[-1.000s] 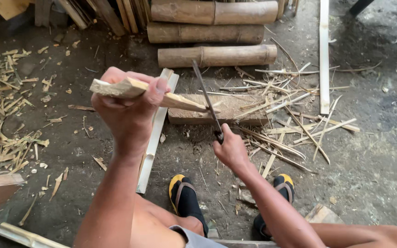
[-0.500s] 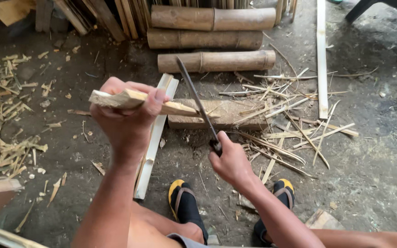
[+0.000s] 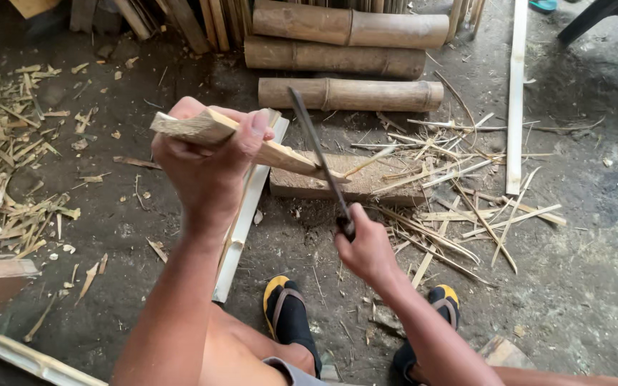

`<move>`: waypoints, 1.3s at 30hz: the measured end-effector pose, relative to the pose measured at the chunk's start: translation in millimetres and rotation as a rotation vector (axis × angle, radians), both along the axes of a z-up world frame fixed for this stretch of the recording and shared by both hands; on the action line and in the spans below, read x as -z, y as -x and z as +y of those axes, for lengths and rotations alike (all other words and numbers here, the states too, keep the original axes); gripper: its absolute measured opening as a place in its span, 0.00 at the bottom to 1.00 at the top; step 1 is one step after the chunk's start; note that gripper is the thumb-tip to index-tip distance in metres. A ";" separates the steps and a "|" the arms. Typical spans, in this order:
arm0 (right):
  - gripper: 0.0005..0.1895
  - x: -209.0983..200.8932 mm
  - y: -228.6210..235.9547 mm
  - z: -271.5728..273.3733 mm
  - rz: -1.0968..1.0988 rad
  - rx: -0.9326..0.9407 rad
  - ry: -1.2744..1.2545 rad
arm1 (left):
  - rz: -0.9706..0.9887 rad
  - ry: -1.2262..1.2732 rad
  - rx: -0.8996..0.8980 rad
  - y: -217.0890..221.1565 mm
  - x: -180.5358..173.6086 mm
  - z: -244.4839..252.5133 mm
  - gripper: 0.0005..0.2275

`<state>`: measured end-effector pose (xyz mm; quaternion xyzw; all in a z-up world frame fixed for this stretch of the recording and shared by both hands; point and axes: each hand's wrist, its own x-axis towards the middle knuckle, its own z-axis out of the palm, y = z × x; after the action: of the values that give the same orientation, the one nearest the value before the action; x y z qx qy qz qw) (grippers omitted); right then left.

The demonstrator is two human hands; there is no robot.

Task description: The person uses a knife to shave and shape a piece of bamboo, removing the outer layer and smoothing the surface. They repeatedly rotate the bamboo and make precise cuts to refine its shape.

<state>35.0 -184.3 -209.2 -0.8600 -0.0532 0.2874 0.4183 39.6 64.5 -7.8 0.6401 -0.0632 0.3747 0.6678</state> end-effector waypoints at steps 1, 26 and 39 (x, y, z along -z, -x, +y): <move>0.08 4.8 3.2 3.3 -0.099 -0.015 -0.002 | -0.031 0.068 0.059 -1.1 1.1 2.6 0.07; 0.13 -25.2 -12.9 -3.9 -0.057 0.011 0.190 | 0.089 -0.031 0.026 -3.4 -11.6 14.4 0.08; 0.13 -26.5 -7.0 1.5 -0.367 -0.099 0.191 | 0.089 0.083 0.296 1.0 -9.4 44.4 0.13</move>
<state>42.0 -182.7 -182.6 -0.9300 -0.1431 0.1498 0.3036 38.6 108.9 1.7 0.6115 -0.1115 0.2456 0.7439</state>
